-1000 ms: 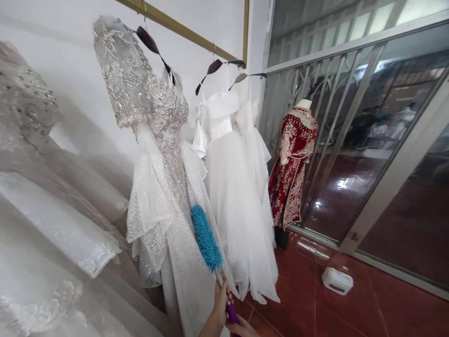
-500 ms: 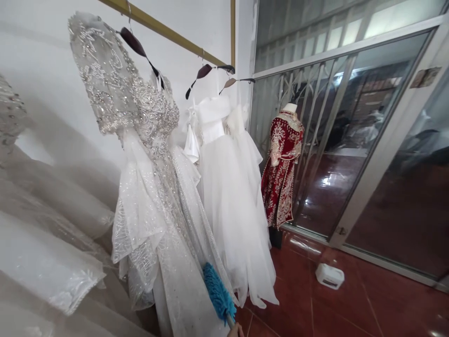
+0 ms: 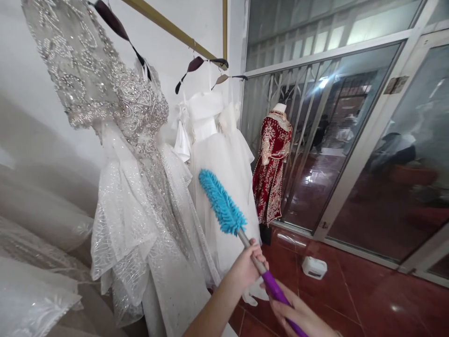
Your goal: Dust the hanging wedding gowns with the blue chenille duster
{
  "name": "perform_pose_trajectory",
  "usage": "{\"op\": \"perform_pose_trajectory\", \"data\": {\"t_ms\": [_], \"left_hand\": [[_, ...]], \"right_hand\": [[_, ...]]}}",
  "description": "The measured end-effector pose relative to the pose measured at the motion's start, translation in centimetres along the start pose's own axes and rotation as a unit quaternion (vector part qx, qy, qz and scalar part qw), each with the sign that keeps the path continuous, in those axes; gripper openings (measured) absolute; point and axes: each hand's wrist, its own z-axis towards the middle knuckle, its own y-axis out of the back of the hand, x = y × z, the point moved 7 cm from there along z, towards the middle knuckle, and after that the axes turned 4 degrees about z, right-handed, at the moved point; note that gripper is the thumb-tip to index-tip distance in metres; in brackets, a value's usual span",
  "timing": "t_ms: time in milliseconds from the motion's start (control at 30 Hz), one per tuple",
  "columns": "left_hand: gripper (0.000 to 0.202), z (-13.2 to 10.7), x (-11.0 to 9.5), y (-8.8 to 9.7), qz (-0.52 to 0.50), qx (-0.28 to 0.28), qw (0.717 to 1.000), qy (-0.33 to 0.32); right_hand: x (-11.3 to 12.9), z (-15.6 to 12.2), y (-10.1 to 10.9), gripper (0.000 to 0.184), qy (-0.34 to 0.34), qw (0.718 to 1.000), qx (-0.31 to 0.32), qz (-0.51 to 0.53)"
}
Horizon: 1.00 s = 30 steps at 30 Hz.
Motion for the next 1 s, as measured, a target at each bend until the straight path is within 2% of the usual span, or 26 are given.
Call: {"op": "perform_pose_trajectory", "data": {"t_ms": [67,167,267,333,433,600,800,1000], "left_hand": [[0.027,0.9,-2.9,-3.4,0.043,0.056,0.997,-0.026],[0.03,2.2,-7.3,-7.1,0.111,0.088,0.986,-0.092],[0.032,3.2,-10.4,-8.8,0.167,0.093,0.97,-0.153],[0.036,3.8,-11.3,-8.5,0.188,0.095,0.961,-0.177],[0.041,4.9,-10.9,-5.8,0.207,0.08,0.958,-0.184],[0.044,6.7,-8.4,0.6,0.199,0.022,0.967,-0.158],[0.042,8.1,-4.6,7.2,0.206,-0.031,0.97,-0.129],[0.031,9.5,0.3,14.3,0.208,-0.13,0.965,-0.096]], "right_hand": [[4.0,1.7,-0.4,0.061,0.022,0.999,-0.006,-0.034],[9.5,4.4,-0.6,0.051,0.068,0.992,-0.016,-0.106],[12.6,6.3,-0.5,0.039,0.107,0.984,-0.034,-0.137],[12.7,7.2,-0.7,0.037,0.116,0.984,-0.029,-0.133],[10.5,8.2,-0.8,0.039,0.099,0.988,-0.011,-0.121],[4.3,9.2,0.3,0.041,0.04,0.995,-0.02,-0.093],[-2.1,8.6,1.3,0.041,0.0,1.0,-0.017,-0.012],[-8.9,8.1,3.1,0.033,-0.037,0.997,-0.05,0.052]]}}
